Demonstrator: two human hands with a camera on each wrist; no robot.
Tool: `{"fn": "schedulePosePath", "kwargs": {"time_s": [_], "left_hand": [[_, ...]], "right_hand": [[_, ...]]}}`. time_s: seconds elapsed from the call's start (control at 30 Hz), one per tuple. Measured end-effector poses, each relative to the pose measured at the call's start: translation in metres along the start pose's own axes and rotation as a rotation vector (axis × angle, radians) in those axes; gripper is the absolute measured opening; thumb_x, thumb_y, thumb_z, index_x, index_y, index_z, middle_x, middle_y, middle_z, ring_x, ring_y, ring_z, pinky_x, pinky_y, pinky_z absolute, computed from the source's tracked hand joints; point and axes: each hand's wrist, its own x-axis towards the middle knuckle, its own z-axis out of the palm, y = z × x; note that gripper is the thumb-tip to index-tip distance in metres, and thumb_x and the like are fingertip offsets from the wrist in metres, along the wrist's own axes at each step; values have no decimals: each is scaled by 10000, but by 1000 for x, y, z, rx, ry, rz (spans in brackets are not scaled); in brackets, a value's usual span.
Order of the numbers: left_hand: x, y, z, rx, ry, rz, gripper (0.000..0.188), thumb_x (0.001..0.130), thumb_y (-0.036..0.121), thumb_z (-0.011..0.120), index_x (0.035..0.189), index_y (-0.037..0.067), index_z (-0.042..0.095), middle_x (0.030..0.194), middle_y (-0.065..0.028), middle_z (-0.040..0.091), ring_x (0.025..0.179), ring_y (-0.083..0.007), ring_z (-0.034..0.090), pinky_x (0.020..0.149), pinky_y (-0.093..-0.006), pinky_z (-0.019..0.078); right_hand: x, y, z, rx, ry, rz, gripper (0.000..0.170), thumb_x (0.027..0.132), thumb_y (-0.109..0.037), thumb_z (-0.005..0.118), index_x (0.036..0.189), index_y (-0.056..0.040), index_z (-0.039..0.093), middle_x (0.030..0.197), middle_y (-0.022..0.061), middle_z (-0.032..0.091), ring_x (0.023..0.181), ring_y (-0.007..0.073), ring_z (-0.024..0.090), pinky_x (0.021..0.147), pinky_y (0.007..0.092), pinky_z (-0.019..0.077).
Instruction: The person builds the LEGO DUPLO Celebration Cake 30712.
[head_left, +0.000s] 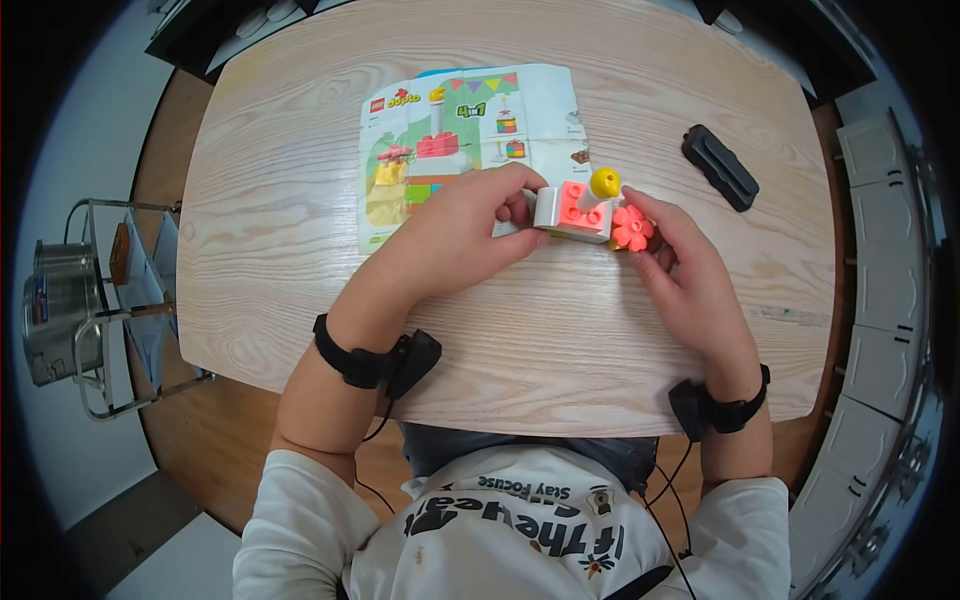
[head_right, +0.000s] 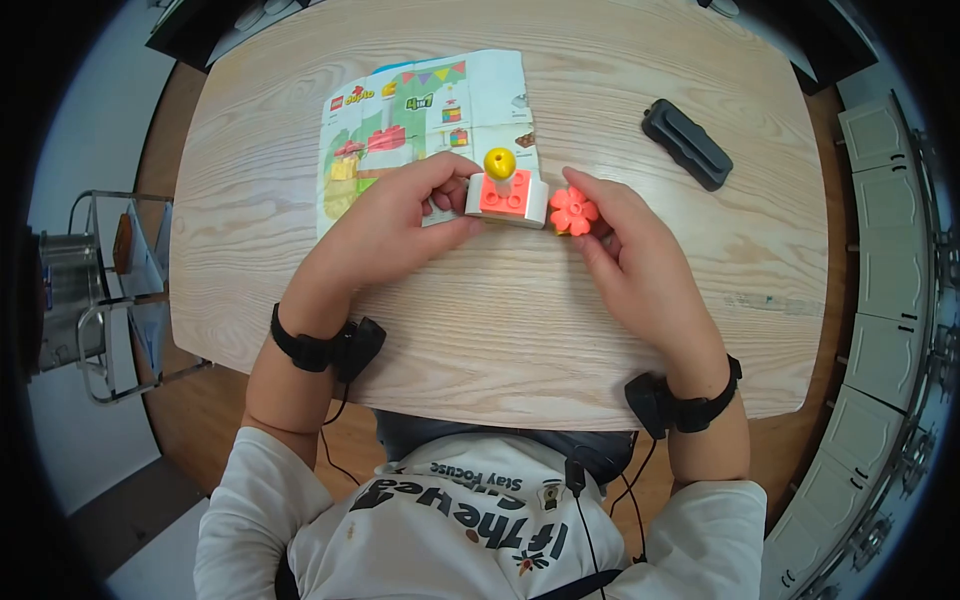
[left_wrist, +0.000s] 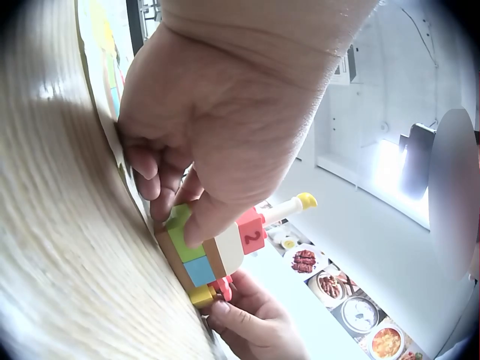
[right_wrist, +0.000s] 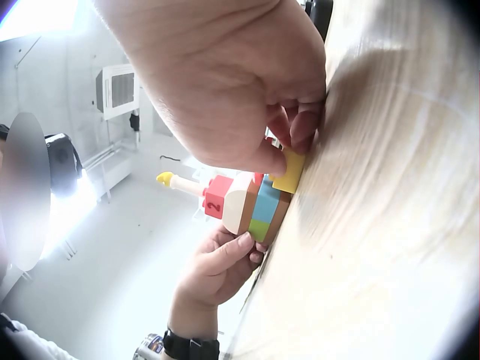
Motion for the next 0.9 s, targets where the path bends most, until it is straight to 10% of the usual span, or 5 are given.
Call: {"fn": "schedulePosePath", "kwargs": {"time_s": [0.33, 0.43, 0.53, 0.9], "left_hand": [[-2, 2, 0, 33, -2, -27, 406, 883, 129, 802, 1244, 39, 642, 906, 6, 620, 838, -110, 551, 758, -276, 467], [-2, 2, -1, 26, -2, -24, 412, 881, 129, 805, 1250, 44, 643, 902, 8, 616, 837, -110, 548, 759, -275, 466], [-2, -1, 0, 4, -1, -8, 414, 880, 128, 808, 1252, 48, 644, 899, 10, 612, 836, -110, 545, 757, -275, 464], [-2, 0, 0, 17, 7, -20, 397, 883, 128, 800, 1239, 46, 647, 910, 12, 613, 831, -108, 544, 744, -273, 458]], "right_hand": [[-2, -1, -1, -21, -42, -38, 572, 929, 83, 619, 1479, -53, 538, 1300, 140, 615, 1016, 224, 643, 845, 311, 548], [-2, 5, 2, 6, -21, -44, 610, 924, 71, 650, 1507, -62, 530, 1232, 36, 606, 889, 90, 521, 789, 228, 466], [-2, -1, -1, -3, -49, -25, 582, 926, 70, 635, 1486, -39, 522, 1307, 140, 609, 1041, 231, 648, 869, 318, 559], [-2, -6, -2, -18, -65, -23, 606, 921, 37, 679, 1497, -36, 503, 1343, 160, 589, 1109, 261, 658, 912, 335, 584]]}}
